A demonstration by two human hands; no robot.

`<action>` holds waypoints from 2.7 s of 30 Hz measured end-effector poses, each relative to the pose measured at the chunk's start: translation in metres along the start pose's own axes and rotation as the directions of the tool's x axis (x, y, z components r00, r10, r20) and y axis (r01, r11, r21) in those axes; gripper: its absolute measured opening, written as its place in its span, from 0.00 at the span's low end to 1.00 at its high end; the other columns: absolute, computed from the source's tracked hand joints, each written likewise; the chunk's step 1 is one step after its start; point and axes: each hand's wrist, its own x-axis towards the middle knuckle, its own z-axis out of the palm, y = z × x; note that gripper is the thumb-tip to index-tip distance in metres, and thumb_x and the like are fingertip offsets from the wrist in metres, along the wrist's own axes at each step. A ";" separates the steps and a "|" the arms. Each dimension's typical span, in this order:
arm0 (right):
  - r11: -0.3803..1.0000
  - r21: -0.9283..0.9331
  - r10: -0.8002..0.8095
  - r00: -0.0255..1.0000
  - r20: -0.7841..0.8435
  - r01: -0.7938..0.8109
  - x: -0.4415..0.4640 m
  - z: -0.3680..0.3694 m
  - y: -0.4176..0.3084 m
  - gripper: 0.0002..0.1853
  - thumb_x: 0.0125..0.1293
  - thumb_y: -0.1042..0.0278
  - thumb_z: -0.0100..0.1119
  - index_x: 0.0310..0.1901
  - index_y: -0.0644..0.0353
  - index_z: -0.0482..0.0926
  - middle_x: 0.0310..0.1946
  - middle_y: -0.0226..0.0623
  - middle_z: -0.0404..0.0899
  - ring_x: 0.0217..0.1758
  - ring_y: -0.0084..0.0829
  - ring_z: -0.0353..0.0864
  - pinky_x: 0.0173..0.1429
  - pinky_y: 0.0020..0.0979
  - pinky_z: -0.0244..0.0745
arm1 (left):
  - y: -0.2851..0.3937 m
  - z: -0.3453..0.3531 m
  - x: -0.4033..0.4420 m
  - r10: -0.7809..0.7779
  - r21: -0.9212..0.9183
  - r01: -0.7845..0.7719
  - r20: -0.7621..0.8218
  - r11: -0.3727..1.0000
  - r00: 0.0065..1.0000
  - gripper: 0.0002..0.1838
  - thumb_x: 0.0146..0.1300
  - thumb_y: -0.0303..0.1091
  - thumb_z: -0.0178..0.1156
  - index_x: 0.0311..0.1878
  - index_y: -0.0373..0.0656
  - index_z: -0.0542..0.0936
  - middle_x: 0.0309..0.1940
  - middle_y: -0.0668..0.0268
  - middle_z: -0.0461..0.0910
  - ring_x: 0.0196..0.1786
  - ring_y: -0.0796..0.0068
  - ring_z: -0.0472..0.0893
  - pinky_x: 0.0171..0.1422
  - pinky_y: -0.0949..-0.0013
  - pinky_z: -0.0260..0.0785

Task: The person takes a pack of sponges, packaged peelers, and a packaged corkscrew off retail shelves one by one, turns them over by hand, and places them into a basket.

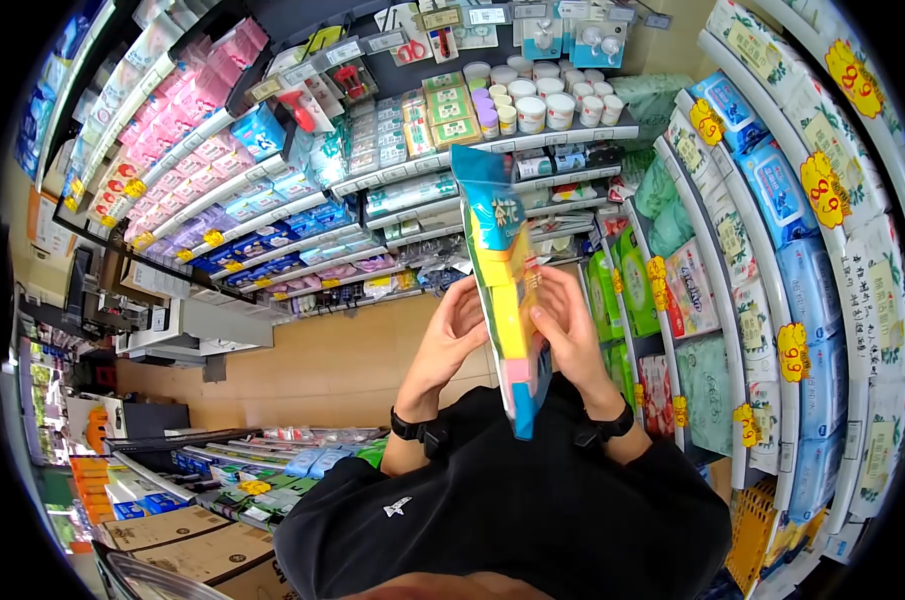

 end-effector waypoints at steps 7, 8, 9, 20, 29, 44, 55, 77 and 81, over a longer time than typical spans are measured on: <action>0.999 -0.020 0.041 0.992 0.119 -0.038 -0.002 -0.011 0.018 0.21 0.73 0.76 0.51 0.66 0.69 0.68 0.62 0.44 0.74 0.64 0.31 0.76 0.67 0.32 0.70 | -0.007 0.004 0.002 -0.189 -0.008 0.190 0.049 0.982 0.981 0.41 0.66 0.37 0.70 0.75 0.38 0.58 0.65 0.60 0.72 0.67 0.70 0.72 0.71 0.63 0.65; 0.999 -0.018 0.042 0.993 0.114 -0.040 -0.002 -0.015 0.021 0.21 0.73 0.76 0.51 0.66 0.69 0.68 0.62 0.44 0.74 0.64 0.31 0.76 0.67 0.32 0.70 | -0.006 0.005 0.003 -0.195 -0.008 0.195 0.052 0.981 0.980 0.41 0.66 0.37 0.70 0.75 0.38 0.58 0.65 0.60 0.72 0.67 0.70 0.72 0.71 0.63 0.65; 0.998 -0.063 0.019 0.997 0.078 -0.014 0.000 -0.015 0.016 0.20 0.74 0.76 0.51 0.65 0.70 0.69 0.60 0.43 0.75 0.62 0.30 0.76 0.67 0.31 0.71 | -0.005 0.007 0.004 -0.188 0.005 0.188 0.015 0.982 0.982 0.39 0.66 0.36 0.69 0.74 0.38 0.60 0.64 0.60 0.74 0.66 0.71 0.74 0.70 0.64 0.67; 0.999 -0.043 0.027 0.999 -0.035 -0.029 0.003 -0.035 -0.003 0.28 0.68 0.77 0.61 0.67 0.68 0.64 0.54 0.42 0.77 0.55 0.26 0.79 0.62 0.28 0.73 | -0.005 -0.007 0.008 -0.066 0.011 0.069 -0.155 0.998 0.986 0.23 0.73 0.32 0.60 0.66 0.34 0.68 0.55 0.61 0.81 0.57 0.76 0.79 0.63 0.72 0.69; 0.996 -0.047 0.073 0.997 -0.019 -0.074 0.000 -0.039 0.000 0.30 0.66 0.78 0.65 0.67 0.67 0.64 0.53 0.40 0.77 0.54 0.25 0.79 0.60 0.26 0.74 | -0.002 -0.003 0.006 -0.005 0.034 0.011 -0.162 0.999 0.987 0.22 0.72 0.29 0.60 0.66 0.33 0.69 0.55 0.60 0.81 0.58 0.76 0.79 0.65 0.71 0.69; 0.994 -0.083 0.068 0.998 -0.001 -0.068 -0.002 -0.040 -0.005 0.30 0.65 0.78 0.66 0.66 0.67 0.65 0.52 0.39 0.78 0.52 0.24 0.79 0.58 0.25 0.73 | 0.001 0.001 0.003 0.028 0.020 -0.025 -0.181 0.999 0.983 0.21 0.71 0.28 0.60 0.65 0.33 0.71 0.54 0.61 0.82 0.58 0.77 0.79 0.65 0.71 0.69; 0.993 -0.089 0.076 0.997 -0.005 -0.077 -0.005 -0.039 -0.004 0.30 0.65 0.78 0.66 0.66 0.67 0.65 0.52 0.40 0.78 0.53 0.24 0.79 0.58 0.25 0.73 | -0.001 -0.001 0.000 0.013 0.014 -0.011 -0.178 1.000 0.984 0.20 0.72 0.26 0.59 0.65 0.33 0.71 0.53 0.61 0.82 0.58 0.77 0.78 0.65 0.71 0.68; 0.991 -0.120 0.067 0.998 0.000 -0.067 -0.009 -0.026 -0.002 0.29 0.66 0.78 0.64 0.66 0.67 0.64 0.56 0.41 0.75 0.56 0.26 0.78 0.58 0.26 0.75 | 0.002 -0.004 -0.007 0.049 0.028 -0.045 -0.186 0.999 0.981 0.20 0.72 0.27 0.59 0.64 0.35 0.71 0.52 0.63 0.82 0.56 0.78 0.79 0.61 0.72 0.70; 0.981 -0.192 0.013 0.998 -0.063 -0.024 -0.011 -0.011 -0.003 0.29 0.66 0.77 0.65 0.67 0.66 0.64 0.61 0.44 0.71 0.62 0.32 0.77 0.61 0.33 0.77 | -0.001 -0.008 -0.012 -0.023 -0.041 0.017 -0.162 0.999 0.987 0.22 0.75 0.35 0.56 0.67 0.36 0.69 0.55 0.62 0.80 0.56 0.77 0.79 0.56 0.71 0.73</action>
